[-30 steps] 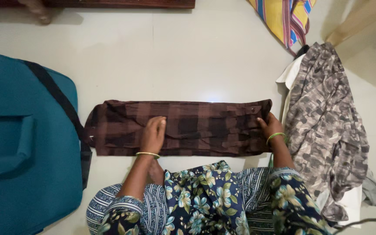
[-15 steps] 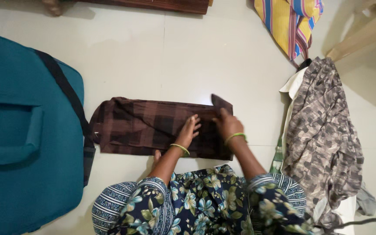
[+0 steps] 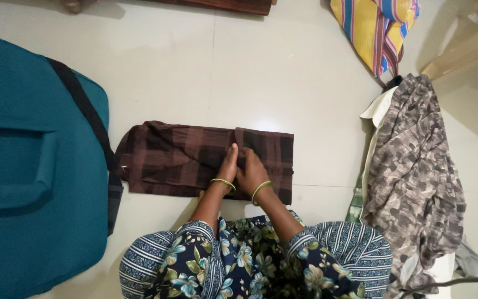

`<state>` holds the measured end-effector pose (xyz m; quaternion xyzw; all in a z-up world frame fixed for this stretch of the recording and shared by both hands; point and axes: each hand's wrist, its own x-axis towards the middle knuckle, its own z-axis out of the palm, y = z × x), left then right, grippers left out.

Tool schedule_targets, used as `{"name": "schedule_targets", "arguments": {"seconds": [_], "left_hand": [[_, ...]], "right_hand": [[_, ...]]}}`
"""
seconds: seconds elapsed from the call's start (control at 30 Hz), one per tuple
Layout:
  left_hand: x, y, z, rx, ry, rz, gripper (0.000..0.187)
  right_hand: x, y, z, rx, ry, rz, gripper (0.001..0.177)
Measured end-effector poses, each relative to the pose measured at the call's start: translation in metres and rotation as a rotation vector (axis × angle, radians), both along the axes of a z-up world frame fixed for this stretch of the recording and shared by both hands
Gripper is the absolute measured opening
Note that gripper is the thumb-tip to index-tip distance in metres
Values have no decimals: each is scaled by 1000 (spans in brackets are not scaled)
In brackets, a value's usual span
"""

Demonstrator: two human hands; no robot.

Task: The person folds a brown checkered shirt by hand, places it into a blue bag, and then handles a patterned camouflage-style cloth.

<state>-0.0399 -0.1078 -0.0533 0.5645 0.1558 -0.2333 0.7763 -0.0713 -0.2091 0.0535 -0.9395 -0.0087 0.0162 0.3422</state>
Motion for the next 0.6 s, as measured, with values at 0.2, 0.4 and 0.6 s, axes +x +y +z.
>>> {"name": "schedule_targets", "arguments": {"seconds": [0.2,0.4,0.6], "left_hand": [[7,3,-30,316,-143,69,62],[-1,7,-43,413,-392,138,30],[-4,12,2,720,-357,172,29]], "right_hand": [[-32,-7,31,322,26,116,48],[-28,-79,4,52,-175,-86,39],[-11,-105,-42,-395,-147,91,59]]}}
